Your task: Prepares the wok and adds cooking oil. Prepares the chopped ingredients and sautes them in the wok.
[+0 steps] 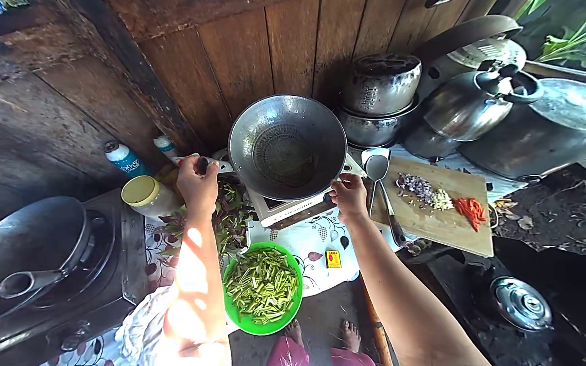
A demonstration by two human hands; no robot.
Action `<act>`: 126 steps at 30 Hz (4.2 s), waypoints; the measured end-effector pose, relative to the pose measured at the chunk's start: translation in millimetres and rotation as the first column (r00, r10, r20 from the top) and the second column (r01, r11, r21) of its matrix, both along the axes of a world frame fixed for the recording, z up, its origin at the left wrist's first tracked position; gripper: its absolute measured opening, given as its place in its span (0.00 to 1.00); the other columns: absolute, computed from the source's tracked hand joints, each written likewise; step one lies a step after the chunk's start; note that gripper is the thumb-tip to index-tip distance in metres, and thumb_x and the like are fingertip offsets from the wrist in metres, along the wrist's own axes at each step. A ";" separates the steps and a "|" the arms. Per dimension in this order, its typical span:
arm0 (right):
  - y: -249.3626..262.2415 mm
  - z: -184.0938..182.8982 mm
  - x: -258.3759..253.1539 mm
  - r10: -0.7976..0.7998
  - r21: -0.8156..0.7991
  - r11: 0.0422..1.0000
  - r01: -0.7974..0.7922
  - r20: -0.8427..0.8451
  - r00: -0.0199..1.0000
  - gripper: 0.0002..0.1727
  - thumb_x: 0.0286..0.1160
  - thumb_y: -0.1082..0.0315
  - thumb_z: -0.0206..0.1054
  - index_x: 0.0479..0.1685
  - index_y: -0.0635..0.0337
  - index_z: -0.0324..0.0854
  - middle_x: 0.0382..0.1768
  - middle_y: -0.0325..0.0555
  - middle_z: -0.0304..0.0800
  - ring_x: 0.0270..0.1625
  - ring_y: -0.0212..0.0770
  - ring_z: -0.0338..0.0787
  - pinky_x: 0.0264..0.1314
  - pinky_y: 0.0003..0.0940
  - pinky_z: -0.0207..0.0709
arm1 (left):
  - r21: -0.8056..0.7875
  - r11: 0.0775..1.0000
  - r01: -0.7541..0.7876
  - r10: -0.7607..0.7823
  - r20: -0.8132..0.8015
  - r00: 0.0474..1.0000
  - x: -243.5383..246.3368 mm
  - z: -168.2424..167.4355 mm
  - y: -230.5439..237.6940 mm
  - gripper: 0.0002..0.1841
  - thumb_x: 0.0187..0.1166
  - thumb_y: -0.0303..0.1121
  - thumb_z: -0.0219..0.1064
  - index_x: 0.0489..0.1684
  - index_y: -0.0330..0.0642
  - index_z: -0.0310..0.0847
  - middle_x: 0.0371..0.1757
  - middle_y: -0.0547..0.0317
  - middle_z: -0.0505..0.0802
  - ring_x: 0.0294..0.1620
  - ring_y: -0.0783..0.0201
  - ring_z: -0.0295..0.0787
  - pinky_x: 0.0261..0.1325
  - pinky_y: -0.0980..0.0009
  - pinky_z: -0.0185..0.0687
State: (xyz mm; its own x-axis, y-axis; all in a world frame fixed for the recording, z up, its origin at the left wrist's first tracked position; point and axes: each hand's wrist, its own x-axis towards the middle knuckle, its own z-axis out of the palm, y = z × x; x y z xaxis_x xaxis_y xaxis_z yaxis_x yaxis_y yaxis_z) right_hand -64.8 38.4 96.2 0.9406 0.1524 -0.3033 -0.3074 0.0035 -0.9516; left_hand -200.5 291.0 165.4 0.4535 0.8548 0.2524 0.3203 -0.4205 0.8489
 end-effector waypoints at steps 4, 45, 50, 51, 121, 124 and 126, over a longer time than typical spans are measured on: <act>2.1 2.3 -2.6 0.003 -0.005 1.000 -0.003 0.043 0.999 0.21 0.82 0.75 0.67 0.71 0.63 0.69 0.46 0.51 0.82 0.37 0.36 0.83 0.41 0.33 0.80 | -0.018 1.000 0.007 -0.007 -0.016 1.000 -3.2 -4.9 7.5 0.19 0.80 0.32 0.71 0.64 0.30 0.79 0.54 0.41 0.88 0.53 0.55 0.84 0.62 0.56 0.78; -68.9 -87.6 -82.0 0.797 -0.804 -0.040 -0.593 -0.384 0.467 0.50 0.70 0.81 0.71 0.95 0.50 0.53 0.92 0.60 0.52 0.89 0.71 0.56 0.81 0.72 0.59 | 0.044 0.998 0.037 -0.022 -0.311 0.950 7.4 25.7 19.1 0.21 0.83 0.43 0.70 0.59 0.31 0.82 0.49 0.39 0.90 0.52 0.48 0.87 0.62 0.47 0.77; -72.3 -91.1 -83.8 0.820 -0.816 -0.026 -0.577 -0.348 0.455 0.46 0.73 0.82 0.66 0.95 0.54 0.53 0.92 0.58 0.55 0.89 0.68 0.58 0.83 0.67 0.60 | 0.055 0.998 0.027 -0.007 -0.326 0.945 3.4 30.0 21.3 0.23 0.82 0.46 0.71 0.57 0.31 0.84 0.50 0.37 0.91 0.53 0.45 0.88 0.62 0.44 0.77; -73.5 -91.1 -84.7 0.824 -0.810 -0.027 -0.586 -0.350 0.446 0.48 0.72 0.81 0.66 0.96 0.55 0.49 0.93 0.58 0.52 0.91 0.68 0.56 0.83 0.68 0.59 | 0.059 0.998 0.035 -0.013 -0.337 0.941 2.1 30.3 21.5 0.24 0.82 0.47 0.71 0.57 0.30 0.84 0.50 0.36 0.91 0.54 0.43 0.88 0.62 0.41 0.77; 290.9 198.0 -171.3 0.502 -0.618 0.778 -0.116 0.722 -0.476 0.25 0.79 0.60 0.58 0.69 0.64 0.85 0.73 0.71 0.82 0.82 0.81 0.70 0.73 0.90 0.51 | 0.579 0.783 0.229 0.030 -0.403 0.915 -243.2 236.8 163.3 0.18 0.84 0.38 0.67 0.64 0.35 0.87 0.63 0.40 0.90 0.68 0.46 0.86 0.71 0.47 0.80; 305.0 203.8 -230.3 0.631 -0.764 0.620 -0.178 0.621 -0.465 0.19 0.74 0.67 0.67 0.62 0.61 0.88 0.68 0.65 0.88 0.80 0.75 0.75 0.76 0.85 0.56 | 0.492 0.871 -0.002 0.190 -0.332 0.924 -259.4 269.9 245.9 0.24 0.87 0.39 0.64 0.74 0.31 0.78 0.73 0.34 0.84 0.78 0.41 0.79 0.81 0.45 0.71; 315.1 221.3 -268.3 0.806 -0.940 0.315 -0.134 0.339 -0.486 0.17 0.79 0.65 0.64 0.63 0.60 0.86 0.61 0.61 0.89 0.72 0.68 0.82 0.72 0.74 0.66 | 0.419 0.895 -0.155 0.269 -0.228 0.936 -264.5 280.2 296.6 0.26 0.86 0.38 0.64 0.79 0.31 0.73 0.76 0.32 0.82 0.80 0.40 0.76 0.83 0.44 0.68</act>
State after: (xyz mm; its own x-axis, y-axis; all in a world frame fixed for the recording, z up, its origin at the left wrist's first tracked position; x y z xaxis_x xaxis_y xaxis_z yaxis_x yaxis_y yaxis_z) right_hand -333.1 353.5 317.5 -0.2156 0.9580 0.1893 0.9707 0.2313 -0.0648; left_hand -465.0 587.6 445.5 0.3716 0.7969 0.4762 0.6340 -0.5926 0.4969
